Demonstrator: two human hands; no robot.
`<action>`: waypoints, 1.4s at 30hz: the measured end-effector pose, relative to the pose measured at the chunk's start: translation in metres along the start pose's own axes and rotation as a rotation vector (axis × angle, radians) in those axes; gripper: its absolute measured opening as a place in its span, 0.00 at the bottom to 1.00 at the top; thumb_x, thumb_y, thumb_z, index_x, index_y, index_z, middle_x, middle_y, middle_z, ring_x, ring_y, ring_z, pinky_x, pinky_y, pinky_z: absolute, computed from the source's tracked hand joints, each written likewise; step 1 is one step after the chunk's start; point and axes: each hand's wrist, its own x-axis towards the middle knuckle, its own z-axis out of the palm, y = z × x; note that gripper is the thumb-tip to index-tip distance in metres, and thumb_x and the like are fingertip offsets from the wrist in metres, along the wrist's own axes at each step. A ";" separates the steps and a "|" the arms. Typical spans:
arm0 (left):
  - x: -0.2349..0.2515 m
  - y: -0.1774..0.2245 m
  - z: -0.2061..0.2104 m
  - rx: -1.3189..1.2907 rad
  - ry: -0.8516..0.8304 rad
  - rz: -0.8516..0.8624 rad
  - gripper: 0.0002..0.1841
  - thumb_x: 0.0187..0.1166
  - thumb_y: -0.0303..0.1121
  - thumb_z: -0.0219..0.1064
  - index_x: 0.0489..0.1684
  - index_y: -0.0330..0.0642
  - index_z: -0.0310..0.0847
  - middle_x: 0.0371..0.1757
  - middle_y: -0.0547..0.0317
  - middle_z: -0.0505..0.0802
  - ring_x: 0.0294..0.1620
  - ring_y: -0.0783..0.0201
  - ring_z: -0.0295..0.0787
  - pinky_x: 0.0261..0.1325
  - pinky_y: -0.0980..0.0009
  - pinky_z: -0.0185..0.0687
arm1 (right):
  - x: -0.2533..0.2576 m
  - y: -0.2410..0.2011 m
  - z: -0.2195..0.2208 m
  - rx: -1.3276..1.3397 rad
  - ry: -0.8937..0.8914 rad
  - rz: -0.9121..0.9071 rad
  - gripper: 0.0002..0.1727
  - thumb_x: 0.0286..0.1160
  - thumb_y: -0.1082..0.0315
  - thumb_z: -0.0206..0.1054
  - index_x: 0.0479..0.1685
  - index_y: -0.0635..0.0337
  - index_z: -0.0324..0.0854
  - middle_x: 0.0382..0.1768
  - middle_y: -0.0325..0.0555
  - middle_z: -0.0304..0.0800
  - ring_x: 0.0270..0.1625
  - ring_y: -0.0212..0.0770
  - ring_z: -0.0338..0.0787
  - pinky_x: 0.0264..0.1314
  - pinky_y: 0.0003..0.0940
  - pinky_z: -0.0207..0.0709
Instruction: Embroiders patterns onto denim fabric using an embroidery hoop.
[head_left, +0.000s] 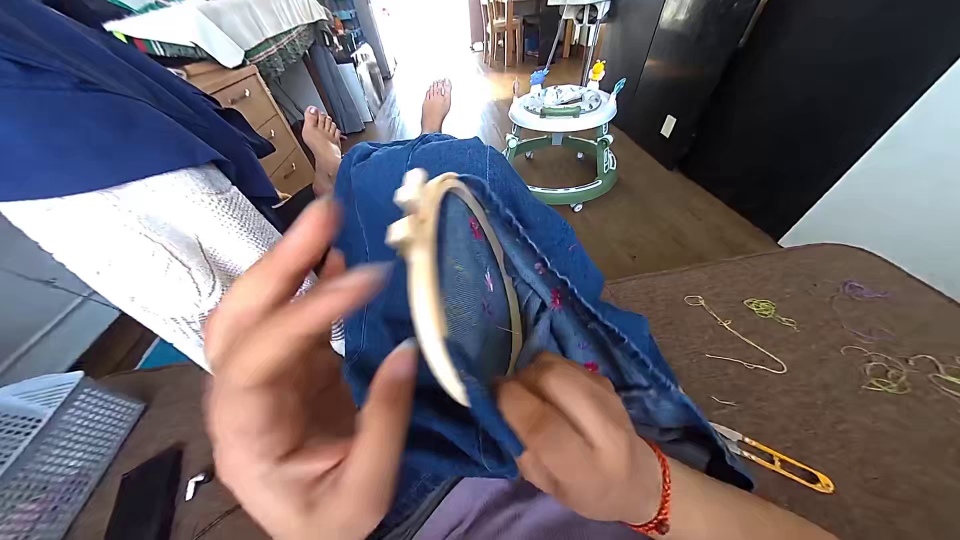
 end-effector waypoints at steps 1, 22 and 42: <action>-0.023 -0.002 0.003 -0.223 0.121 -0.150 0.26 0.76 0.39 0.71 0.76 0.53 0.74 0.84 0.66 0.75 0.86 0.60 0.68 0.85 0.59 0.69 | 0.000 -0.003 0.002 -0.026 -0.025 -0.038 0.07 0.83 0.71 0.60 0.52 0.59 0.80 0.33 0.46 0.80 0.33 0.41 0.81 0.36 0.29 0.79; -0.094 0.005 0.070 -0.888 0.718 -1.079 0.12 0.74 0.22 0.59 0.54 0.31 0.76 0.42 0.45 0.95 0.45 0.59 0.97 0.51 0.59 0.94 | -0.014 0.025 0.023 0.121 -0.183 0.249 0.07 0.78 0.67 0.69 0.43 0.57 0.92 0.42 0.40 0.90 0.46 0.29 0.89 0.50 0.20 0.84; -0.096 0.005 0.069 -0.887 0.698 -1.080 0.10 0.72 0.22 0.58 0.47 0.31 0.79 0.39 0.46 0.95 0.41 0.60 0.97 0.48 0.61 0.94 | -0.001 0.017 0.019 0.574 -0.117 0.359 0.07 0.84 0.72 0.60 0.38 0.60 0.81 0.42 0.41 0.89 0.55 0.35 0.91 0.62 0.32 0.87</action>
